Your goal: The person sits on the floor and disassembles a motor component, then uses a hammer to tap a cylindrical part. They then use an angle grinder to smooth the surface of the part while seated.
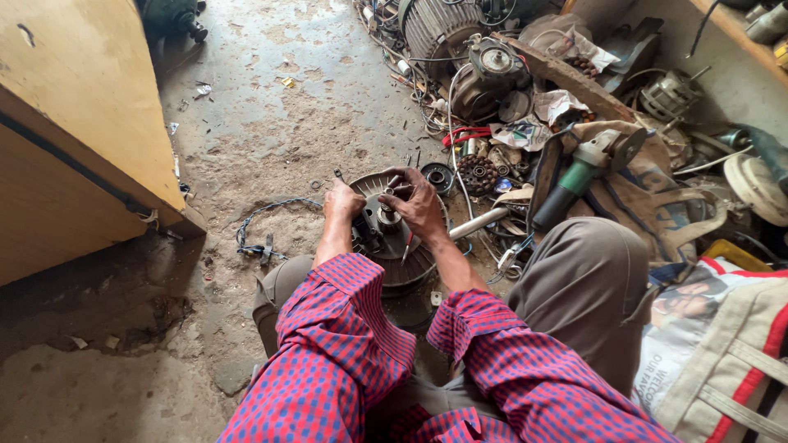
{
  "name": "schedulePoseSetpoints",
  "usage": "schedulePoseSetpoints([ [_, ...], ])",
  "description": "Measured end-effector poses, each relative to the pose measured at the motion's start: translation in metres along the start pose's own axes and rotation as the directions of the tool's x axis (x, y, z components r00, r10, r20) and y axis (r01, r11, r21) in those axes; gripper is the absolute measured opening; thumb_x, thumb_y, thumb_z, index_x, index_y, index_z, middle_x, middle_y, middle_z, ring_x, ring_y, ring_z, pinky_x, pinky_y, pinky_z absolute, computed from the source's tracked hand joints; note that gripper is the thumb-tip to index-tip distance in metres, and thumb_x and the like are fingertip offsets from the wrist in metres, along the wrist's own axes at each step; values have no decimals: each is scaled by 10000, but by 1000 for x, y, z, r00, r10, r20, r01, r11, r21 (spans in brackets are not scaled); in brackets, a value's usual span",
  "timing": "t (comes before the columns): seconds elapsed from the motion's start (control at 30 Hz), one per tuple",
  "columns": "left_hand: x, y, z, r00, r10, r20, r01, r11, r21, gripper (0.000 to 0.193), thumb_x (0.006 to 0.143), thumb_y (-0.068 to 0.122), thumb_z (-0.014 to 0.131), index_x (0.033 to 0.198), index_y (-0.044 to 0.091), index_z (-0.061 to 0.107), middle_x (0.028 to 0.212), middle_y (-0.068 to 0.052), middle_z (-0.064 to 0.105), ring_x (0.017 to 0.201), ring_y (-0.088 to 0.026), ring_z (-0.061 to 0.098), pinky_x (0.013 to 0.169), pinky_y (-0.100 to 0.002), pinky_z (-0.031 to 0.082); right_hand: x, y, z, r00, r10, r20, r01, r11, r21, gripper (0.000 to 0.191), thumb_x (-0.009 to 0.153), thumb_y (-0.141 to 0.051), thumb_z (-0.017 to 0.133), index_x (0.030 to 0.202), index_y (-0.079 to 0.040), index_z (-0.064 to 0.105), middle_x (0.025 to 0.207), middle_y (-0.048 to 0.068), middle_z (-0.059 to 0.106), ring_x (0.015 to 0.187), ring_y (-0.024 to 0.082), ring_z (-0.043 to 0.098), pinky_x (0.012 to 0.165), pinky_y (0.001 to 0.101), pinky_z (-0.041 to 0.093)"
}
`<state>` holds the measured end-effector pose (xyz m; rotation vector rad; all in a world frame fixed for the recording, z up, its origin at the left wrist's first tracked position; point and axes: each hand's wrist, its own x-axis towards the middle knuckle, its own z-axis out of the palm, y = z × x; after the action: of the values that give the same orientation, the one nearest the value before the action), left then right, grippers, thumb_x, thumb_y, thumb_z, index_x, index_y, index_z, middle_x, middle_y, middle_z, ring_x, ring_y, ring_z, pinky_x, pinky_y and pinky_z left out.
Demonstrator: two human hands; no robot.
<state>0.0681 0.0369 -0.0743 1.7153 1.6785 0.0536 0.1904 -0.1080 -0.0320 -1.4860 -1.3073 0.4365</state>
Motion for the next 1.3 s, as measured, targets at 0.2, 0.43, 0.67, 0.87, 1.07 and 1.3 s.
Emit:
schedulePoseSetpoints([
  [0.2, -2, 2, 1, 996, 66, 61, -68, 997, 21, 1186, 737, 221, 805, 1648, 30, 71, 1352, -281, 627, 1287, -370, 611, 1108, -394, 490, 2, 2, -20, 957, 10, 289, -96, 953, 286, 469, 954, -248, 739, 1407, -172, 644, 1265, 101, 766, 1132, 204, 713, 987, 342, 585],
  [0.43, -6, 4, 0, 987, 133, 94, -136, 991, 18, 1322, 661, 287, 909, 1632, 5, 57, 1363, -274, 620, 1312, -359, 594, 1098, -386, 492, 6, -10, 3, 997, -22, 71, 27, 998, -63, 546, 857, -232, 838, 1366, -230, 640, 1153, 60, 796, 1013, 206, 795, 902, 361, 628],
  [0.67, -18, 5, -3, 991, 84, 100, -95, 989, 116, 1247, 729, 261, 877, 1656, 73, 64, 1406, -266, 586, 1332, -366, 577, 1109, -400, 484, 11, -25, -18, 991, -32, 133, 22, 997, 78, 547, 864, -112, 703, 1394, -210, 608, 1173, 30, 767, 1034, 155, 759, 910, 317, 580],
  [0.87, -47, 14, -28, 992, 112, -63, -100, 981, 168, 784, 813, 87, 771, 1522, 158, 444, 1420, -232, 545, 1267, -397, 590, 1034, -475, 528, 16, 1, -30, 976, 214, 47, -219, 952, 213, 222, 942, -81, 747, 1154, -141, 775, 1095, 48, 818, 930, 164, 786, 870, 296, 661],
  [1.07, -86, 28, -34, 856, 496, 144, -514, 845, 145, 1126, 647, 298, 949, 1572, 169, 320, 1351, -181, 613, 1231, -315, 610, 1070, -424, 481, 5, 40, -30, 837, 544, 60, -479, 673, 563, 306, 861, 20, 726, 1161, -39, 715, 1074, 123, 792, 910, 186, 791, 767, 294, 623],
  [1.3, -64, 14, 6, 691, 723, -29, -702, 680, 213, 868, 738, 181, 806, 1532, 171, 456, 1280, -173, 672, 1214, -348, 629, 1045, -439, 501, 0, 53, -32, 878, 472, 79, -435, 718, 544, 277, 912, 30, 696, 1186, -9, 689, 1052, 118, 787, 898, 182, 775, 716, 283, 629],
])
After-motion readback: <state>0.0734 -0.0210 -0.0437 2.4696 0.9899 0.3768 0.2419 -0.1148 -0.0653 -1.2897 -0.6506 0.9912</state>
